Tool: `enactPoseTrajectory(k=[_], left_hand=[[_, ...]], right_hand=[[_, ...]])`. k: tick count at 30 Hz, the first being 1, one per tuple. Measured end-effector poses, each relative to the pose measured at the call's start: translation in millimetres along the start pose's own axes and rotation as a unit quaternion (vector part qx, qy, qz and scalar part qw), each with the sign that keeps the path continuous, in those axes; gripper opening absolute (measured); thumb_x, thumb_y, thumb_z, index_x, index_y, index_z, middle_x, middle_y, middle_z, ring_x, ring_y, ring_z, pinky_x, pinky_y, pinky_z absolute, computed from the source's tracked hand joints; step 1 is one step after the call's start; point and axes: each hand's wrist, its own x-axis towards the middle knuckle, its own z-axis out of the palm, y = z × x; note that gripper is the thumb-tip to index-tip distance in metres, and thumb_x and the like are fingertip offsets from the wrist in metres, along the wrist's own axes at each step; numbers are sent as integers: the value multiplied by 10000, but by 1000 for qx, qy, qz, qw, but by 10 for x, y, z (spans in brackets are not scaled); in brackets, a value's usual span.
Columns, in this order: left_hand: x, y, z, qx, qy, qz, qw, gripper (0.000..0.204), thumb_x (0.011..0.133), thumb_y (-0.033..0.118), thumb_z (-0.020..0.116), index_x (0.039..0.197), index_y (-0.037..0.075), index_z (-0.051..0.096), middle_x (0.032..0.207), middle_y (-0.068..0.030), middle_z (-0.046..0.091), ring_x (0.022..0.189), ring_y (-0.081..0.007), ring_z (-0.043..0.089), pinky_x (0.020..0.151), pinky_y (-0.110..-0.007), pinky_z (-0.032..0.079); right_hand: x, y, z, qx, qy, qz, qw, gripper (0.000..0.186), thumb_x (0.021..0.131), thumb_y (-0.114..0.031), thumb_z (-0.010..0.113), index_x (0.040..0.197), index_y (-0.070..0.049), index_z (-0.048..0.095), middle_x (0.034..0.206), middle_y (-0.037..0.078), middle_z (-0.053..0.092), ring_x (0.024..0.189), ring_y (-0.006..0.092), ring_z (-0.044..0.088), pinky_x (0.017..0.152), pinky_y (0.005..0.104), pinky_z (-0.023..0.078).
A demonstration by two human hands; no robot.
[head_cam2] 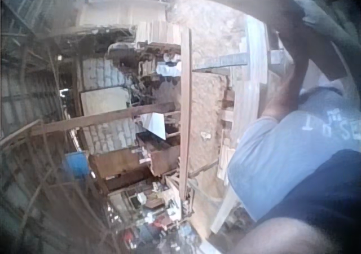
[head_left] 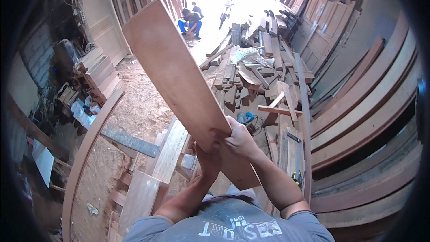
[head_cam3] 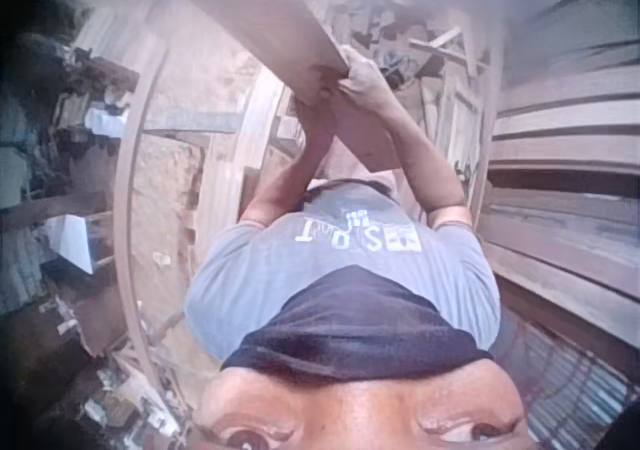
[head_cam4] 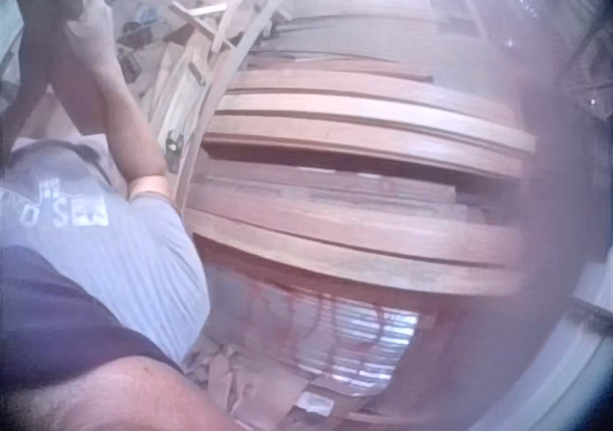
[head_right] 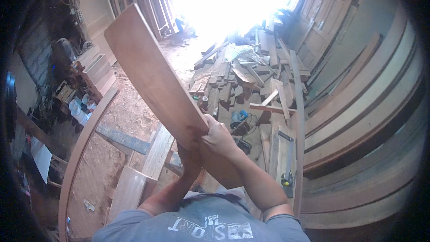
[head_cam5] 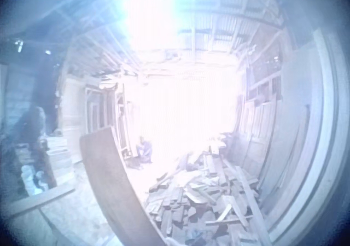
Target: The person selects wooden planks, measures and marks them with a square and pencil, then uses a circular saw to cut them. The person stacks the cut pieces and repeats the process with additional planks.
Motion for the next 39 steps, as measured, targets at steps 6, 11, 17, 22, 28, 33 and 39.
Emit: enactPoseTrajectory(k=[6, 11, 17, 22, 28, 33, 39], left_hand=[[570, -88, 82, 147, 94, 50, 983, 631, 1037, 253, 727, 1525, -20, 435, 1405, -159, 621, 1291, -259, 636, 1090, -410, 536], [998, -176, -486, 302, -26, -122, 945, 741, 1028, 397, 783, 1572, 10, 462, 1433, -197, 675, 1301, -308, 678, 1080, -394, 555], [786, 219, -574, 365, -44, -281, 887, 752, 990, 478, 825, 1519, -5, 597, 1389, -229, 710, 1292, -319, 693, 1100, -424, 561], [383, -30, -426, 368, 19, -305, 878, 661, 986, 467, 828, 1429, 4, 665, 1324, -202, 751, 1209, -291, 741, 1060, -412, 584], [130, -60, -191, 401, 130, -288, 860, 564, 972, 449, 842, 1314, 18, 723, 1240, -185, 788, 1141, -292, 769, 1004, -412, 597], [17, -159, -222, 408, 169, -250, 862, 523, 989, 446, 826, 1262, 10, 732, 1195, -190, 790, 1091, -292, 775, 961, -412, 605], [156, -87, -235, 443, 177, -231, 848, 491, 980, 440, 831, 1225, 23, 742, 1168, -179, 790, 1077, -326, 774, 943, -429, 603]], right_hand=[[1012, 358, 55, -63, -101, -5, 993, 536, 927, -204, 867, 1370, 3, 649, 1239, 210, 783, 1202, 252, 750, 1032, 411, 572], [1891, 359, 60, -83, -176, -38, 980, 605, 930, -318, 892, 1390, -9, 649, 1184, 235, 796, 1168, 348, 778, 998, 444, 594], [2638, 494, -7, -253, -248, -159, 922, 552, 965, -392, 838, 1265, 35, 657, 1121, 290, 781, 1121, 476, 749, 946, 528, 584], [3155, 1013, 102, -382, -338, -247, 824, 471, 1003, -421, 776, 1170, -2, 640, 1024, 281, 765, 1008, 493, 744, 845, 566, 570], [3665, 1739, 499, -405, -370, -387, 741, 477, 1029, -464, 728, 1310, -93, 627, 1025, 162, 803, 881, 427, 782, 762, 560, 599], [3789, 2106, 789, -338, -356, -484, 725, 374, 1008, -322, 729, 1320, -134, 640, 1256, 99, 775, 1071, 359, 773, 880, 508, 621], [3813, 2500, 837, -318, -308, -549, 709, 344, 998, -235, 727, 1329, -168, 661, 1412, 63, 736, 1304, 357, 710, 1065, 478, 595]])
